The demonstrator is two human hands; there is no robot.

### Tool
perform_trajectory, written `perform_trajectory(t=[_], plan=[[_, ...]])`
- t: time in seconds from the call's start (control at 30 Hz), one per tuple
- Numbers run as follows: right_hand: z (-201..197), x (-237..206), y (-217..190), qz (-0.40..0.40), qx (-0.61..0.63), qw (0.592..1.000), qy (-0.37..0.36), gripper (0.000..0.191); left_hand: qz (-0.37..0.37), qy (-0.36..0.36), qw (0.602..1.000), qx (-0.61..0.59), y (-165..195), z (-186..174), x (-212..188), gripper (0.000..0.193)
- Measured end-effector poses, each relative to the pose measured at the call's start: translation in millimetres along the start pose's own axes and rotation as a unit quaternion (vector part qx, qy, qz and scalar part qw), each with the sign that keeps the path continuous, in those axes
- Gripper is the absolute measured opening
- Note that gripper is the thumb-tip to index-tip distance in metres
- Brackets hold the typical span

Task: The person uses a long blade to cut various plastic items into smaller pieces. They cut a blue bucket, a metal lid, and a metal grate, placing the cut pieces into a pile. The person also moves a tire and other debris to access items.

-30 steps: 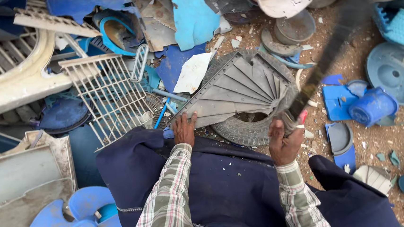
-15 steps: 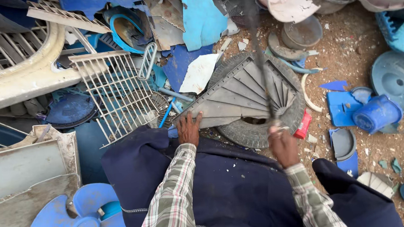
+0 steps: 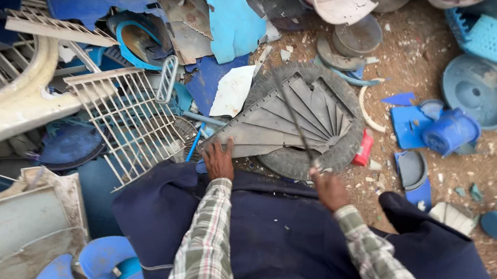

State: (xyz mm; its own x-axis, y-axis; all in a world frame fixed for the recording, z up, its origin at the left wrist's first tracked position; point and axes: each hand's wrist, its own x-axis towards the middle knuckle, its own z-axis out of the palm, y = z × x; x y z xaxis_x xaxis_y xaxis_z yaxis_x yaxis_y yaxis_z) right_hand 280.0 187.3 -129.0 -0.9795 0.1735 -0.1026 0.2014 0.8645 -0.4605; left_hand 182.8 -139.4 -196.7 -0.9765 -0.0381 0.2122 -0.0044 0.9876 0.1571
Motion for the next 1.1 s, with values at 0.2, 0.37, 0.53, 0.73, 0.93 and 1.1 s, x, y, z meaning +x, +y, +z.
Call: perform_trajectory(t=[0.2, 0.37, 0.53, 0.73, 0.93, 1.1], plan=[[-73, -24, -47, -0.243, 0.389, 0.866, 0.2, 0.06, 0.002, 0.006, 1.0, -0.014, -4, 0, -2, 0.06], [27, -21, -20, 0.078, 0.094, 0.99, -0.063, 0.055, 0.006, 0.004, 1.0, 0.002, -5, 1, 0, 0.055], [23, -17, 20, -0.047, -0.038, 0.997, 0.041, 0.059, 0.004, 0.05, 0.998, 0.03, -8, 7, -5, 0.053], [-123, -48, -87, -0.133, 0.254, 0.951, 0.119, 0.06, -0.028, 0.011, 0.999, 0.045, -24, -2, 13, 0.056], [-164, -32, -131, -0.416, 0.465, 0.722, 0.3, 0.051, -0.026, 0.004, 0.992, 0.121, -37, -25, 48, 0.052], [-20, 33, -88, -0.262, 0.192, 0.919, 0.226, 0.035, -0.046, 0.025, 0.992, 0.118, -46, -17, 59, 0.055]])
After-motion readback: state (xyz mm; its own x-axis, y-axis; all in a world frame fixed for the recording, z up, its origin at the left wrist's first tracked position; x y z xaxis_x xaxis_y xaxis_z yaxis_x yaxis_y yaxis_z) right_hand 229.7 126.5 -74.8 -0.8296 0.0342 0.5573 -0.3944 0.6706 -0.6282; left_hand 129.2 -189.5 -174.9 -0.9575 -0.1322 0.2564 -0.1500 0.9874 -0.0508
